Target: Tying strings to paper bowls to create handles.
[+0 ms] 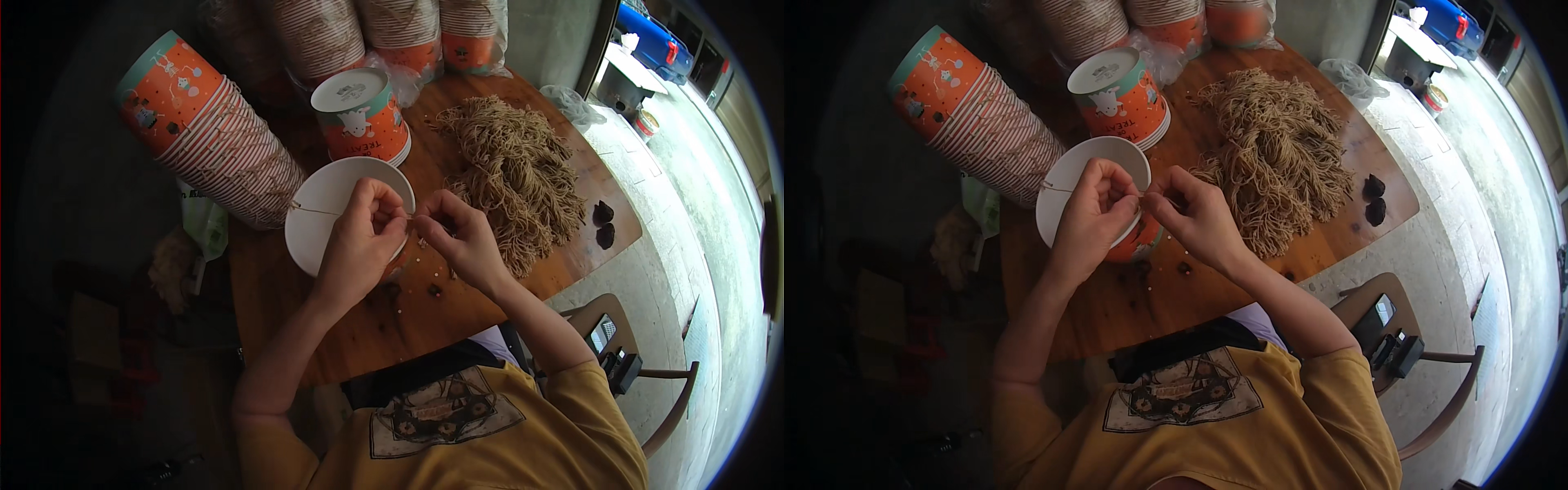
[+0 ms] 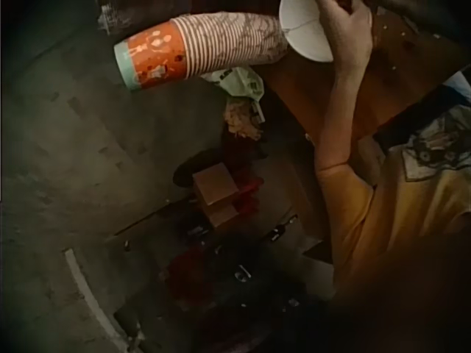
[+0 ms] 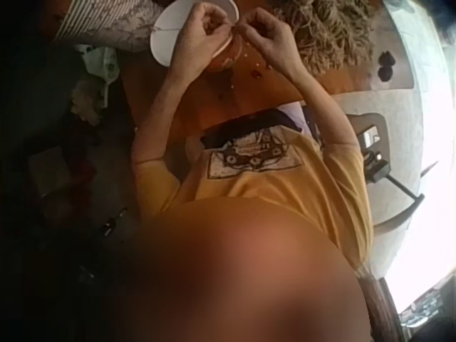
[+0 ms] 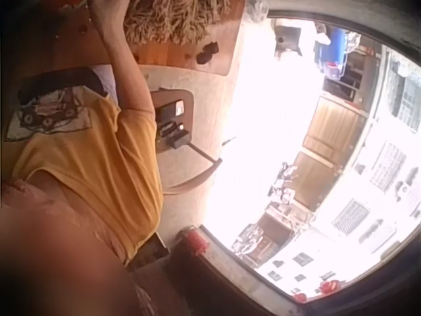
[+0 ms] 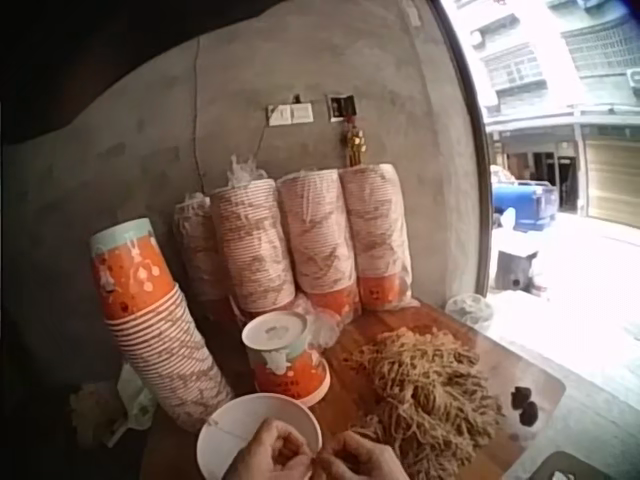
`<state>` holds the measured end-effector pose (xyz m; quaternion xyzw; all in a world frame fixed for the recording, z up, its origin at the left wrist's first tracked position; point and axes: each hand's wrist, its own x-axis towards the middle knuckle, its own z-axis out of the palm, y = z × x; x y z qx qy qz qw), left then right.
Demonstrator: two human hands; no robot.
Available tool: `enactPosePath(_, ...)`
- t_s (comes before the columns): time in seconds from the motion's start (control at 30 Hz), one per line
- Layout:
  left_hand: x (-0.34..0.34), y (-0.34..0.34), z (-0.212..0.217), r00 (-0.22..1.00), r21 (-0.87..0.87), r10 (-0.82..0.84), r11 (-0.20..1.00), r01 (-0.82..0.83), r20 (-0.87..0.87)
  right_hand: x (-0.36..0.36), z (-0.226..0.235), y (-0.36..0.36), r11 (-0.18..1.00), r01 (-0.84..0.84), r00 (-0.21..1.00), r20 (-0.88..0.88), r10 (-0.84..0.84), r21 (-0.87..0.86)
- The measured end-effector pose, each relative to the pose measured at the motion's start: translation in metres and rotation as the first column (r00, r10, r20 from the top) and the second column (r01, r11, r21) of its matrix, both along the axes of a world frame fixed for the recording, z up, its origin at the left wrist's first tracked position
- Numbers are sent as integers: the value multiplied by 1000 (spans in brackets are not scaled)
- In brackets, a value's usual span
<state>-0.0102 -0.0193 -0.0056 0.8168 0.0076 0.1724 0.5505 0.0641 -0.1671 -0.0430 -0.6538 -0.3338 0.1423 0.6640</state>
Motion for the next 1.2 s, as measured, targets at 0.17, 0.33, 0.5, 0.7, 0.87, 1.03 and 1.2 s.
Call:
enactPosePath(0.17,-1,4,5,990,-181,-69,982,45,-124,-6,-4,3,998,47,998,-30,-46,39)
enactPosePath(0.33,0,7,7,983,-276,-97,960,51,-156,-12,-9,6,987,106,994,-49,-100,121)
enactPosePath(0.5,1,7,10,972,-416,-102,909,5,-212,-13,-6,4,990,96,983,-167,-79,101)
enactPosePath(0.7,1,9,7,967,-449,-112,894,-3,-229,-9,-9,5,965,226,960,135,-244,133)
enactPosePath(0.87,2,10,8,961,-474,-132,881,2,-242,7,-6,-4,948,310,499,835,-233,79)
enactPosePath(1.03,3,11,7,965,-458,-114,889,-8,-237,9,2,-5,950,302,342,921,-186,80)
enactPosePath(1.2,3,8,9,965,-466,-113,885,-11,-237,6,8,0,950,298,328,925,-191,91)
